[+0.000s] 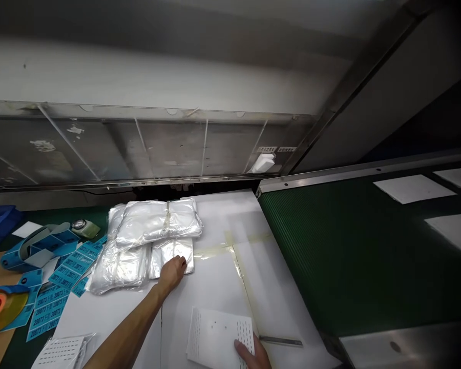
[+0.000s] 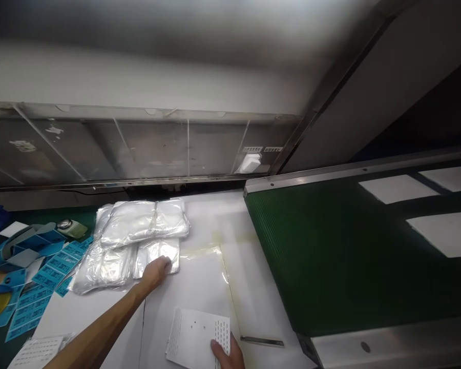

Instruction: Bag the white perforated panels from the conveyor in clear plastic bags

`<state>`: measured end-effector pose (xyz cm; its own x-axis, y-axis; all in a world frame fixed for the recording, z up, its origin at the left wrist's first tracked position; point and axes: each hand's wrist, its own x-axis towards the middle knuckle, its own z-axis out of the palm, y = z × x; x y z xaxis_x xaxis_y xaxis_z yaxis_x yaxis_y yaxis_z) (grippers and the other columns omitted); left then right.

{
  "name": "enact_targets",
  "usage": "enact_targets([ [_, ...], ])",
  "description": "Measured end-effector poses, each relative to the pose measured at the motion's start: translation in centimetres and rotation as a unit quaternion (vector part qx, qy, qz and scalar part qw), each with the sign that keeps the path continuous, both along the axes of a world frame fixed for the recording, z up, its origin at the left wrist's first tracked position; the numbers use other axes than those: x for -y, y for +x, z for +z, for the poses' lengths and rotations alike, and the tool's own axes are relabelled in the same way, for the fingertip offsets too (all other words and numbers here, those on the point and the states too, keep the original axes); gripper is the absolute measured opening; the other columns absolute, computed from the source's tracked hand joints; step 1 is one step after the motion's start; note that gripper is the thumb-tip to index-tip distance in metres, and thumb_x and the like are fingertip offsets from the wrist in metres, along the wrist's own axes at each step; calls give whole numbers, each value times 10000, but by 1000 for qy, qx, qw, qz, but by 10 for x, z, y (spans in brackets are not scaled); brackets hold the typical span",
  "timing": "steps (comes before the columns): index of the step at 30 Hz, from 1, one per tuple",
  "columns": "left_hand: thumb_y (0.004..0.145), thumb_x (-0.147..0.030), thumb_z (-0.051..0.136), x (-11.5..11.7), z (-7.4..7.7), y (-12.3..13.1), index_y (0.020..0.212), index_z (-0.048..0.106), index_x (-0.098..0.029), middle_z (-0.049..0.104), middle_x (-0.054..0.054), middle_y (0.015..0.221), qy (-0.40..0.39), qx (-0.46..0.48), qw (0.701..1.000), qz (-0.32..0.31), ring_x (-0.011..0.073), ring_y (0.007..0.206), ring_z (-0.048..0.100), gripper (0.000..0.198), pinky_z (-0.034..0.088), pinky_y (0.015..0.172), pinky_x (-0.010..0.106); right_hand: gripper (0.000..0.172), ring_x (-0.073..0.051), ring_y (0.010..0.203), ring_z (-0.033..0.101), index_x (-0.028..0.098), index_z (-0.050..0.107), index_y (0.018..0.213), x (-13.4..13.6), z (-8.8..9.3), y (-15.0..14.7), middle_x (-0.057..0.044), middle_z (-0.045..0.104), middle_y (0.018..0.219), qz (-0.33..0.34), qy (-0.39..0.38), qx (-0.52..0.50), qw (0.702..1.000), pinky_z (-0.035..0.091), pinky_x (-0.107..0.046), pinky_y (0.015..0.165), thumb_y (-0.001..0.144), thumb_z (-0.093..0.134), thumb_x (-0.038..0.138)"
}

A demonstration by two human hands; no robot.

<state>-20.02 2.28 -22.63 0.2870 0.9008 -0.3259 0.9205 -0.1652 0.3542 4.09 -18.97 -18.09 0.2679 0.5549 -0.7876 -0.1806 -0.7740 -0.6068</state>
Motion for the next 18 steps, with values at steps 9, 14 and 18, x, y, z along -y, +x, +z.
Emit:
enact_targets([
  [9,874,-341,523,-2,-2,4,963,580,-143,614,33,900,5,-10,1000,-23,163,784,597,225,510,703,354,877,-312,1152,515,141,474,1292,-7,7,-4,-121,585,1237,8,48,-10,999,414,-374,960,602,626,660],
  [14,880,-345,515,-8,-2,1,946,587,-141,621,22,854,-24,-8,999,-19,142,717,599,226,514,659,326,815,-301,1124,538,133,494,1271,-5,9,-4,-125,591,1226,4,48,-15,999,426,-354,948,627,610,618],
  [18,882,-351,509,-6,0,0,962,585,-142,622,31,885,-15,-6,1000,-18,161,774,602,236,507,718,363,740,-310,1105,551,150,535,1232,-6,10,-6,-123,608,1202,-4,56,-24,998,432,-377,935,636,617,581],
])
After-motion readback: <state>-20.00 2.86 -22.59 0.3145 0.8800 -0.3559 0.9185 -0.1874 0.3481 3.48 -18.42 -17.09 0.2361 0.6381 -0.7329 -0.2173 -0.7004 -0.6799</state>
